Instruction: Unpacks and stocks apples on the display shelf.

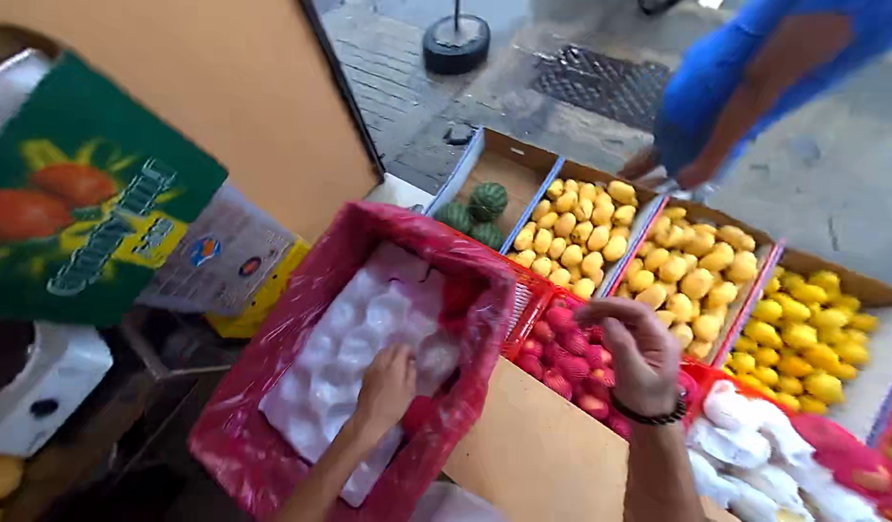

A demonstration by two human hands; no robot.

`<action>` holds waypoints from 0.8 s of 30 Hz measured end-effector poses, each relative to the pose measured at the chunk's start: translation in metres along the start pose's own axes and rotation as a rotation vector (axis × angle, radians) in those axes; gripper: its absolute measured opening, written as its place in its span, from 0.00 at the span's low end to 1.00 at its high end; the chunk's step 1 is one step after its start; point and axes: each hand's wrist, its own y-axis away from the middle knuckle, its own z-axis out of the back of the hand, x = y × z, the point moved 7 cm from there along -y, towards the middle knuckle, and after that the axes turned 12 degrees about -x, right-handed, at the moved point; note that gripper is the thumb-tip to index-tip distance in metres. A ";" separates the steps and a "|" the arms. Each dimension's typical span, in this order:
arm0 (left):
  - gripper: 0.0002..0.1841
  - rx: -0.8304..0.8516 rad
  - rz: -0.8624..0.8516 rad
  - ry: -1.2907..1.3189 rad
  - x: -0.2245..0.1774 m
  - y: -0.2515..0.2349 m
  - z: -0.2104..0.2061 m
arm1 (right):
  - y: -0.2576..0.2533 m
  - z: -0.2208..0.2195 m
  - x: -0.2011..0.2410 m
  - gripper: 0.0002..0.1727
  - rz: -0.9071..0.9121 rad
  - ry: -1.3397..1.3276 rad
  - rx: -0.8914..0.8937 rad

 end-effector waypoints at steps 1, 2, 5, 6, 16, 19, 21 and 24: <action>0.19 0.158 -0.007 -0.047 0.010 0.001 -0.019 | -0.008 -0.053 0.022 0.19 0.024 -0.014 0.192; 0.22 0.235 -0.059 -0.057 0.012 0.004 -0.034 | -0.014 -0.105 0.030 0.19 0.025 0.044 0.411; 0.29 0.306 -0.067 -0.023 0.000 0.009 -0.051 | -0.021 -0.218 -0.013 0.24 -0.051 0.627 0.894; 0.29 0.320 -0.042 -0.047 -0.004 0.003 -0.049 | -0.020 -0.233 -0.037 0.29 -0.069 0.865 0.929; 0.29 0.680 -0.321 -0.090 0.013 0.055 -0.063 | 0.008 -0.236 -0.040 0.17 -0.339 1.536 1.264; 0.29 0.719 -0.272 -0.155 0.014 0.066 -0.084 | 0.042 -0.244 -0.055 0.23 -0.492 1.538 1.248; 0.28 0.702 -0.246 -0.184 0.014 0.067 -0.093 | 0.058 -0.245 -0.067 0.27 -0.592 1.480 1.170; 0.27 0.643 -0.302 -0.169 0.022 0.062 -0.083 | 0.050 -0.250 -0.056 0.21 -0.390 1.470 1.310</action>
